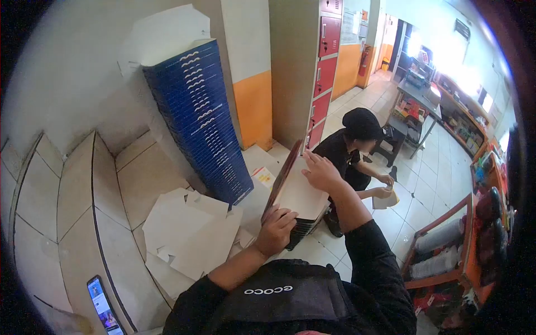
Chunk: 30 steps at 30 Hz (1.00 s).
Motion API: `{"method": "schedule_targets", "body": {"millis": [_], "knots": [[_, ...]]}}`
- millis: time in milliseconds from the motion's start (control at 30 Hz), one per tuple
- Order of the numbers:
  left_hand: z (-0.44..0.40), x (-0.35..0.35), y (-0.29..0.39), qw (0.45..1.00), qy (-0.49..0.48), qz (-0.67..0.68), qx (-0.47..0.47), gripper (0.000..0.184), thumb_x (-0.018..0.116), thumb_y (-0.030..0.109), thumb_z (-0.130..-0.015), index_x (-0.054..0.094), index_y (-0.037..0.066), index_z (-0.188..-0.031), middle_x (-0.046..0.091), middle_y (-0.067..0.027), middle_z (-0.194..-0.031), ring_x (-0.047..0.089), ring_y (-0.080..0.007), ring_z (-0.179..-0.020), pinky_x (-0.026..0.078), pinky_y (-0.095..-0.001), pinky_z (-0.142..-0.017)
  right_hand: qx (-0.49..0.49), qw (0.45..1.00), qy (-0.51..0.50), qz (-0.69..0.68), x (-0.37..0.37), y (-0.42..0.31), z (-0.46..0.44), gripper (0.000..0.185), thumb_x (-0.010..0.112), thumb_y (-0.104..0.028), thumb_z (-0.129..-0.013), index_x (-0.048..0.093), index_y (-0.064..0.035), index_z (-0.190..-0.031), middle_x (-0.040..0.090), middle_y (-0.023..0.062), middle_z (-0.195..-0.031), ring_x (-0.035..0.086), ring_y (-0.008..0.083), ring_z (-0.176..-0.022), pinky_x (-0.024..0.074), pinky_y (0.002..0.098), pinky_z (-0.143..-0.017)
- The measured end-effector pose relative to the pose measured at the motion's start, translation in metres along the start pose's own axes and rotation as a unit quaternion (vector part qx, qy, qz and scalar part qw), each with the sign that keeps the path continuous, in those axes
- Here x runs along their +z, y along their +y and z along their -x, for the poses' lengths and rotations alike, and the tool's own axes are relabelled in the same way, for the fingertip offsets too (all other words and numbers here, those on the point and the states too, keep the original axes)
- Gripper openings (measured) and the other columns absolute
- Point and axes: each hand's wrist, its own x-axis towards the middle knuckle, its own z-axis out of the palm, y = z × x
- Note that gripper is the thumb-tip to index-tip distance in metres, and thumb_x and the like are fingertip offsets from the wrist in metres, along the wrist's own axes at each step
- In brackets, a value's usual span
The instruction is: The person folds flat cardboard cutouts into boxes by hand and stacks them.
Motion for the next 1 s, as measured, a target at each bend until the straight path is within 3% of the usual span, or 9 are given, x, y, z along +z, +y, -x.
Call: {"method": "schedule_targets", "body": {"millis": [200, 267, 333, 533, 633, 733, 833, 867, 1000], "knots": [[0.032, -0.044, 0.014, 0.985, -0.122, 0.004, 0.123, 0.033, 0.065, 0.012, -0.069, 0.055, 0.006, -0.100, 0.054, -0.0120, -0.116, 0.051, -0.0291, -0.109, 0.036, -0.0454, -0.098, -0.027, 0.912, 0.328, -0.244, -0.036, -0.023, 0.033, 0.034, 0.052, -0.022, -0.086, 0.052, -0.0020, -0.114, 0.053, 0.0150, -0.119, 0.049, 0.0287, -0.113, 0.0346, 0.0420, -0.097], [0.039, -0.085, 0.009, 0.973, -0.206, -0.067, -0.076, 0.042, 0.070, 0.027, -0.070, 0.056, 0.006, -0.104, 0.054, -0.0128, -0.116, 0.049, -0.0304, -0.110, 0.036, -0.0442, -0.097, -0.068, 0.824, 0.409, -0.387, -0.042, -0.036, 0.061, 0.028, 0.058, -0.016, -0.082, 0.057, 0.0010, -0.104, 0.058, 0.0185, -0.106, 0.056, 0.0282, -0.098, 0.0428, 0.0366, -0.085], [0.059, -0.098, -0.003, 0.942, -0.026, -0.156, -0.297, 0.049, 0.071, 0.033, -0.070, 0.055, 0.006, -0.107, 0.053, -0.0126, -0.117, 0.049, -0.0314, -0.111, 0.037, -0.0433, -0.097, -0.214, 0.739, 0.313, -0.556, -0.059, -0.063, 0.092, 0.026, 0.063, -0.014, -0.080, 0.060, 0.0023, -0.099, 0.060, 0.0176, -0.094, 0.058, 0.0256, -0.086, 0.0448, 0.0329, -0.074], [0.093, -0.121, -0.039, 0.754, -0.377, -0.195, -0.500, 0.031, 0.059, 0.028, -0.078, 0.064, 0.000, -0.092, 0.062, -0.0189, -0.090, 0.060, -0.0323, -0.087, 0.047, -0.0394, -0.078, -0.548, 0.707, -0.033, -0.446, -0.049, -0.132, 0.090, 0.029, 0.070, -0.019, -0.077, 0.064, -0.0005, -0.099, 0.063, 0.0127, -0.084, 0.059, 0.0280, -0.077, 0.0462, 0.0343, -0.068], [0.117, -0.139, -0.057, 0.800, -0.140, -0.061, -0.580, 0.034, 0.058, 0.033, -0.080, 0.065, 0.002, -0.092, 0.064, -0.0183, -0.085, 0.063, -0.0318, -0.079, 0.049, -0.0406, -0.076, -0.497, 0.688, -0.199, -0.490, -0.006, -0.165, 0.089, 0.035, 0.065, -0.024, -0.081, 0.059, -0.0014, -0.107, 0.061, 0.0153, -0.098, 0.061, 0.0296, -0.086, 0.0471, 0.0371, -0.075], [0.098, -0.161, -0.025, 0.801, 0.021, -0.039, -0.597, 0.031, 0.057, 0.030, -0.081, 0.065, 0.002, -0.092, 0.064, -0.0178, -0.081, 0.064, -0.0296, -0.078, 0.049, -0.0372, -0.074, -0.142, 0.802, -0.193, -0.548, 0.051, -0.204, 0.098, 0.043, 0.058, -0.025, -0.086, 0.048, -0.0005, -0.120, 0.053, 0.0182, -0.116, 0.055, 0.0309, -0.102, 0.0422, 0.0375, -0.089], [0.099, -0.149, 0.019, 0.894, -0.154, 0.003, -0.421, 0.029, 0.056, 0.027, -0.084, 0.062, 0.001, -0.096, 0.063, -0.0180, -0.088, 0.063, -0.0263, -0.078, 0.050, -0.0348, -0.073, 0.088, 0.731, -0.141, -0.661, 0.066, -0.223, 0.087, 0.052, 0.053, -0.023, -0.088, 0.035, 0.0002, -0.131, 0.044, 0.0189, -0.130, 0.047, 0.0308, -0.116, 0.0363, 0.0364, -0.098], [0.100, -0.148, 0.026, 0.930, -0.174, 0.092, -0.312, 0.030, 0.056, 0.026, -0.085, 0.059, 0.000, -0.099, 0.062, -0.0179, -0.092, 0.063, -0.0266, -0.079, 0.051, -0.0349, -0.073, 0.000, 0.772, -0.112, -0.626, 0.064, -0.221, 0.086, 0.054, 0.053, -0.021, -0.087, 0.033, -0.0013, -0.132, 0.045, 0.0183, -0.130, 0.046, 0.0320, -0.117, 0.0355, 0.0364, -0.099], [0.116, -0.155, 0.022, 0.739, 0.100, 0.429, -0.509, 0.036, 0.059, 0.021, -0.083, 0.051, -0.002, -0.109, 0.060, -0.0157, -0.100, 0.061, -0.0287, -0.082, 0.051, -0.0370, -0.075, -0.358, 0.830, -0.099, -0.415, 0.070, -0.221, 0.090, 0.056, 0.054, -0.008, -0.081, 0.034, -0.0084, -0.133, 0.045, 0.0155, -0.131, 0.044, 0.0334, -0.119, 0.0348, 0.0374, -0.100]]}}
